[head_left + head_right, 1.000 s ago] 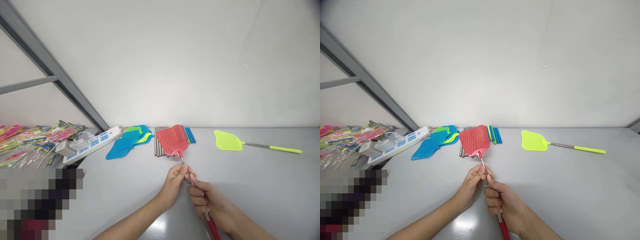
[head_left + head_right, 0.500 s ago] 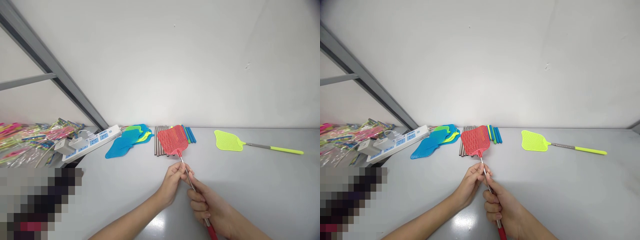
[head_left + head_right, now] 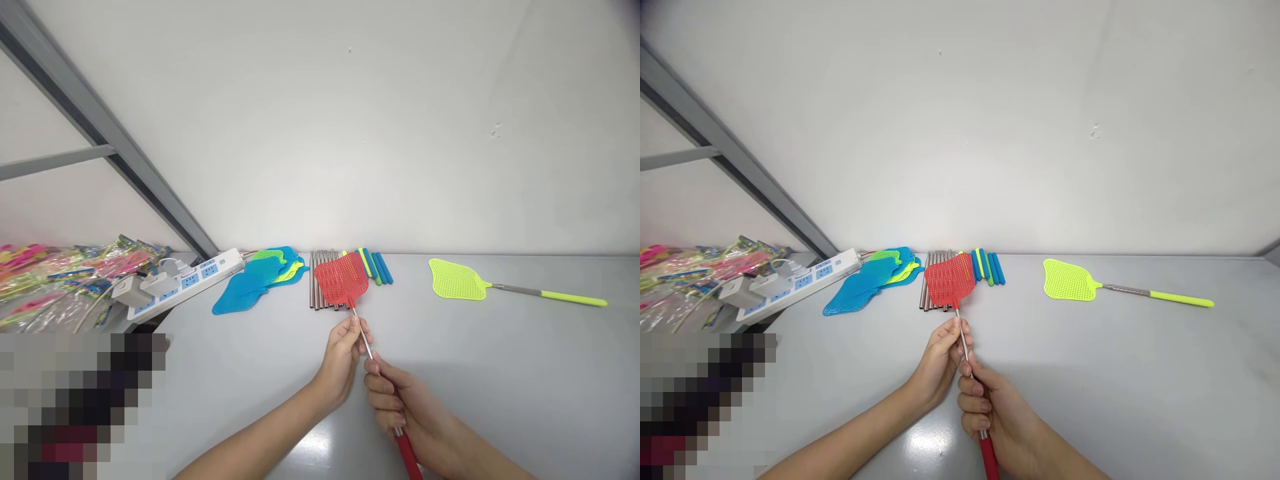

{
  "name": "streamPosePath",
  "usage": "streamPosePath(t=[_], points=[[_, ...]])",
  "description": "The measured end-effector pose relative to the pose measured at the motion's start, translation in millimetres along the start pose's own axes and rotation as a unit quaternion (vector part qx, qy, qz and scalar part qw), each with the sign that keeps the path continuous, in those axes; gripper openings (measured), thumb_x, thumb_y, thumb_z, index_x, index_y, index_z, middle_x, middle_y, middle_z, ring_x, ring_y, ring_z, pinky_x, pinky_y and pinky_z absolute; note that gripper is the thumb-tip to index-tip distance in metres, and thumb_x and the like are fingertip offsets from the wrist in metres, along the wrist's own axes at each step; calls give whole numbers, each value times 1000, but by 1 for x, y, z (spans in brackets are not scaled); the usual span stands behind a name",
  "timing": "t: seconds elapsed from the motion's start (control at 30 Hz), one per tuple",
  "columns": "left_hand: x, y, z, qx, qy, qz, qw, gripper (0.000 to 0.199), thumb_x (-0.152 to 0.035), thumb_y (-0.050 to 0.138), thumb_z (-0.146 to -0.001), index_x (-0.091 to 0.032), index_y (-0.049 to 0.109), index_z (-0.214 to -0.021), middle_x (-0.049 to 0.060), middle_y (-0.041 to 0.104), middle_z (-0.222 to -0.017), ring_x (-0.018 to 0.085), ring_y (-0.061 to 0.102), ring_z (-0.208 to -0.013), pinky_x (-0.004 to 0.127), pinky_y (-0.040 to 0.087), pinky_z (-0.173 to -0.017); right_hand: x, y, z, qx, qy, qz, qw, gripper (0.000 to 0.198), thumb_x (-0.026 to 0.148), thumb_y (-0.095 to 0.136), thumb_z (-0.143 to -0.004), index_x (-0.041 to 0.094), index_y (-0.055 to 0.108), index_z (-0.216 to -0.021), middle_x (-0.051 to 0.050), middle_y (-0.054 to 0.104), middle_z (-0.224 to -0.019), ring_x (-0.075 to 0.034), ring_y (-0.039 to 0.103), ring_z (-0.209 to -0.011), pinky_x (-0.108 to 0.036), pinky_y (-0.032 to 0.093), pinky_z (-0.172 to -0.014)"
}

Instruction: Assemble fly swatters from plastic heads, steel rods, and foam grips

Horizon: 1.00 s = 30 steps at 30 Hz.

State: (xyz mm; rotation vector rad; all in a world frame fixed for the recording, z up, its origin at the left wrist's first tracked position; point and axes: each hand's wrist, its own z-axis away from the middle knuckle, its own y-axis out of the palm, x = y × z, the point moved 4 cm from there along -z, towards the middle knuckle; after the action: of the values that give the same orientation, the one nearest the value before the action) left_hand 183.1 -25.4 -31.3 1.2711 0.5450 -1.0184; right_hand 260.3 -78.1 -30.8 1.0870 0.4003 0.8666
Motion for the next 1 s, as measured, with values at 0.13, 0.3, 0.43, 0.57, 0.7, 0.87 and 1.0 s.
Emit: streamPosePath(t=[0.13,0.3,0.43,0.57,0.7,0.87,1.0], points=[[1,-2,-2,-16,12,11,1000,25,-37,47,-77,-14,51,-69,-1,47,-59,5,39,-51,15,33,-50,-3,1,1,-4,12,-14,1000,20,29,50,-78,13,45,-67,7,24,-51,0,17,-36,-13,14,-32],[0,-3,-4,-19,35,21,999,25,-37,47,-77,-14,51,-68,-2,46,-58,5,39,-52,16,32,-52,-6,2,1,-8,19,-22,1000,20,28,50,-78,13,44,-67,8,23,-50,0,17,-35,-12,13,-32],[-1,-3,-6,-15,44,24,999,25,-36,45,-78,-14,51,-68,-2,45,-57,5,38,-51,16,32,-52,-5,1,0,-10,14,-13,1000,22,31,50,-78,13,45,-67,7,23,-50,0,17,-36,-12,13,-32],[-4,-4,-8,-15,60,20,998,24,-36,46,-78,-14,52,-69,-2,46,-58,5,38,-50,16,33,-52,-1,1,1,-18,-3,31,999,21,31,50,-78,12,47,-70,7,25,-53,0,17,-38,-13,16,-33],[-6,-5,-8,-27,71,5,997,26,-37,46,-77,-13,53,-71,-1,46,-58,5,38,-50,16,33,-50,4,3,3,-12,-20,78,997,19,31,49,-78,12,49,-77,6,29,-56,0,18,-39,-14,18,-35],[-8,-6,-8,-36,88,-7,995,25,-37,44,-79,-14,52,-71,-2,44,-56,6,38,-51,17,33,-51,7,2,4,-14,-16,87,996,20,31,49,-78,12,50,-79,6,28,-57,-1,17,-40,-14,17,-35],[-10,-6,-10,-46,89,-7,995,25,-38,47,-76,-15,52,-68,-3,44,-54,6,38,-50,18,34,-52,8,2,3,-19,-15,76,997,19,30,51,-77,12,49,-80,6,27,-56,-1,18,-40,-14,17,-35]])
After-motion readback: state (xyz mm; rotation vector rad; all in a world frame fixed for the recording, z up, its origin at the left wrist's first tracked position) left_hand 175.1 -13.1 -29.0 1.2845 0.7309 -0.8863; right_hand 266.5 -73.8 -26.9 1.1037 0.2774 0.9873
